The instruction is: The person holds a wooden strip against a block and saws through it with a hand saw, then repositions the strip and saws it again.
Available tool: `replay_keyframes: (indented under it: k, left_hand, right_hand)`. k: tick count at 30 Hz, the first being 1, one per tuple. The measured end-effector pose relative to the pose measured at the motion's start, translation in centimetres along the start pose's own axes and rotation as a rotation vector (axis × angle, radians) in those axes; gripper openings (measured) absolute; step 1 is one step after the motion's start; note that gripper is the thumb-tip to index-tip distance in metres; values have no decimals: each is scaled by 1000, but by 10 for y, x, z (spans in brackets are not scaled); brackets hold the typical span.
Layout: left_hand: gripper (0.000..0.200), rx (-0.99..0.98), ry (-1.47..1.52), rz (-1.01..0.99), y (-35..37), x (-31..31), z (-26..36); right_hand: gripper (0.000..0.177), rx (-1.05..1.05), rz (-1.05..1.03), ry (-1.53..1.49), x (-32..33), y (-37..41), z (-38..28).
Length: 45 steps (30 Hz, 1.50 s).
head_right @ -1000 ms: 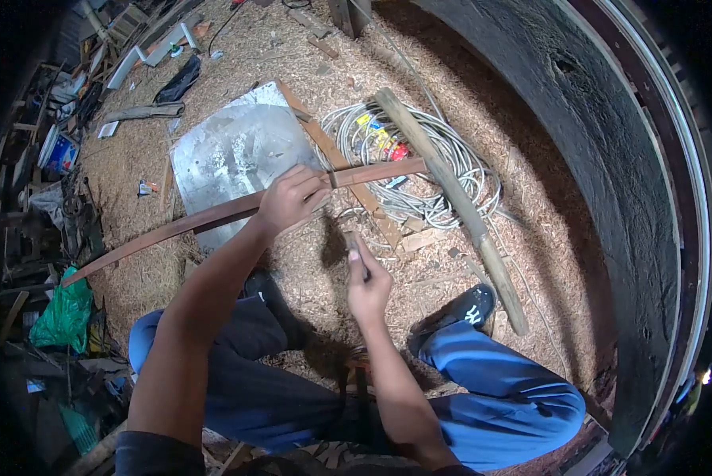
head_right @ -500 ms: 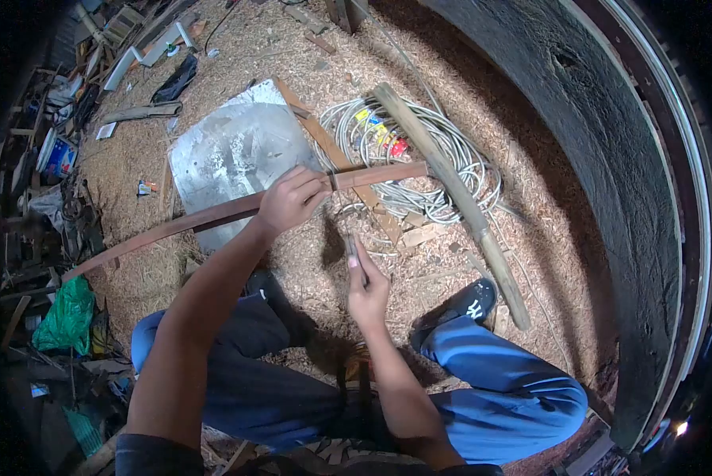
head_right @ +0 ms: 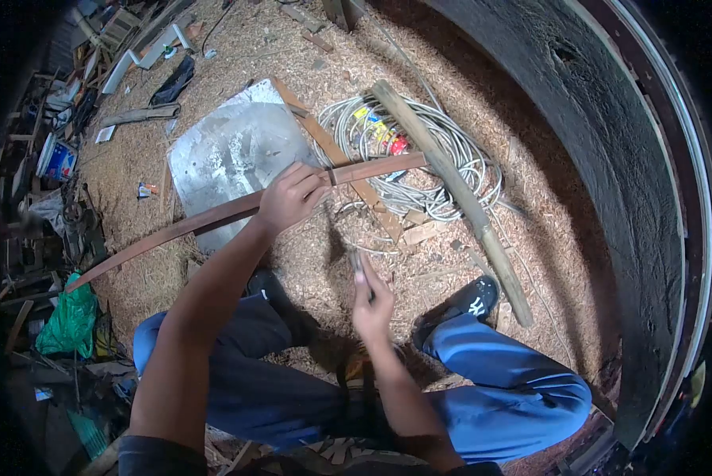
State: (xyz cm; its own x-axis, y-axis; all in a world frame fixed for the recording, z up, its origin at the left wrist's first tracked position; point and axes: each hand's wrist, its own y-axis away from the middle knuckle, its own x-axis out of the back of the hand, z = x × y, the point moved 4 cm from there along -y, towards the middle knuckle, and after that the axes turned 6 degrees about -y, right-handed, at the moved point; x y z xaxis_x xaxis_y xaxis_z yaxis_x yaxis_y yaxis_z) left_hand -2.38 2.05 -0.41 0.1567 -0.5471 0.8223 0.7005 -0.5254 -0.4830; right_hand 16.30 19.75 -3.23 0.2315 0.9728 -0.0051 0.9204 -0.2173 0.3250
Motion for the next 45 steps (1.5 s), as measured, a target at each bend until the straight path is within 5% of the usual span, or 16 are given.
replay_keyframes:
  k: [4, 6, 10, 12, 15, 19, 28, 31, 37, 40, 41, 43, 45]
  left_hand:
    - [13, -5, -13, 4, -1, -2, 0]
    - [12, -8, -28, 1, -3, 1, 1]
    - [11, -7, -27, -13, 1, 0, 3]
    - [11, -6, -23, -9, 1, -1, 1]
    - [12, -11, -6, 9, -3, 0, 2]
    - [13, -14, -13, 6, -5, 1, 4]
    - [13, -18, -10, 24, -4, 0, 3]
    - [13, -2, -21, -3, -2, -2, 1]
    - [12, -28, -38, -27, -1, -2, 1]
    - [14, -23, -14, 16, -3, -2, 1]
    - [14, -7, -21, 24, -2, -3, 1]
    - [14, -12, -21, 7, -1, -3, 1]
    - [14, -19, -17, -24, -2, -3, 2]
  right_hand:
    - [38, -185, 48, -91, -1, 13, 3]
    - [39, 156, 20, -19, -15, -15, -9]
    - [39, -28, -11, -84, -18, -25, -17]
    - [39, 130, 1, -167, -10, -1, -13]
    - [39, -24, 39, -22, 8, 27, 25]
    - [40, 147, 27, -81, -18, -28, -5]
    - [38, -47, 59, -76, 3, 24, 23]
    - [38, 161, 34, 51, -13, -15, -16]
    - [39, 153, -4, 37, -3, -11, -14]
    - [39, -172, 29, -61, 17, 29, 18]
    - [39, -168, 25, -56, 16, 23, 21]
    - [39, 156, 5, -7, 0, -5, 4]
    - [39, 123, -19, 10, -15, -38, -24]
